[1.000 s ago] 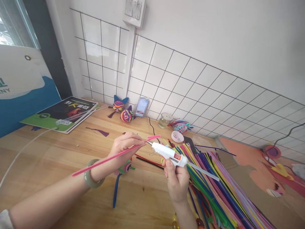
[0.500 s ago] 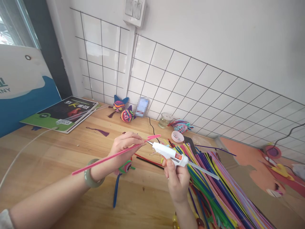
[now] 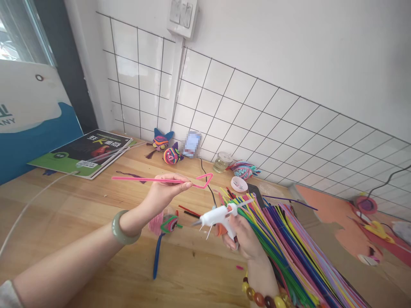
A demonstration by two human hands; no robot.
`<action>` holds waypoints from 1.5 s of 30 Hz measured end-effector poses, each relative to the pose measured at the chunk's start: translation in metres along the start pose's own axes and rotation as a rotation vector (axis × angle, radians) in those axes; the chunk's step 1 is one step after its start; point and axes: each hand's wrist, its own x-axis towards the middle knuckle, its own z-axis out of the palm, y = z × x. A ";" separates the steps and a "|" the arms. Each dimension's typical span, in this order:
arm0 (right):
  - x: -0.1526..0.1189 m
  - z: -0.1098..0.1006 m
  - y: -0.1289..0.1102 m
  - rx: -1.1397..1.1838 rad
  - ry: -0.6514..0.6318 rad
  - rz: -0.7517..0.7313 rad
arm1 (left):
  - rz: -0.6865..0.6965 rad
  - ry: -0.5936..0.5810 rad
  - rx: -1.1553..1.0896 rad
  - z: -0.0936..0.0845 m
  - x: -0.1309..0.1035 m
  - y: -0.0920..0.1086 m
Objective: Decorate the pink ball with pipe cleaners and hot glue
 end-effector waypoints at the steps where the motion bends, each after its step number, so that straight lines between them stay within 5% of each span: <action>1: 0.000 0.000 0.005 -0.041 -0.055 0.049 | -0.027 -0.002 -0.001 0.000 0.000 0.000; 6: 0.008 0.011 0.031 -0.254 -0.155 0.173 | -0.121 -0.046 -0.081 0.000 0.001 0.000; 10: 0.011 0.014 0.030 -0.383 0.051 0.061 | -0.205 -0.135 -0.100 0.001 0.000 0.002; 14: 0.007 0.015 0.008 -0.412 0.325 -0.095 | -0.299 -0.249 -0.153 0.004 -0.003 0.003; 17: 0.002 0.023 -0.010 -0.317 0.407 -0.164 | -0.400 -0.303 -0.201 0.008 -0.008 0.001; 21: -0.004 0.038 -0.021 -0.108 0.362 -0.187 | -0.529 -0.412 -0.247 0.014 -0.014 0.000; 26: -0.005 0.045 -0.022 -0.172 0.365 -0.197 | -0.586 -0.507 -0.252 0.016 -0.018 0.001; 45: -0.007 0.047 -0.015 -0.094 0.170 -0.117 | -0.643 -0.528 -0.281 0.016 -0.018 0.004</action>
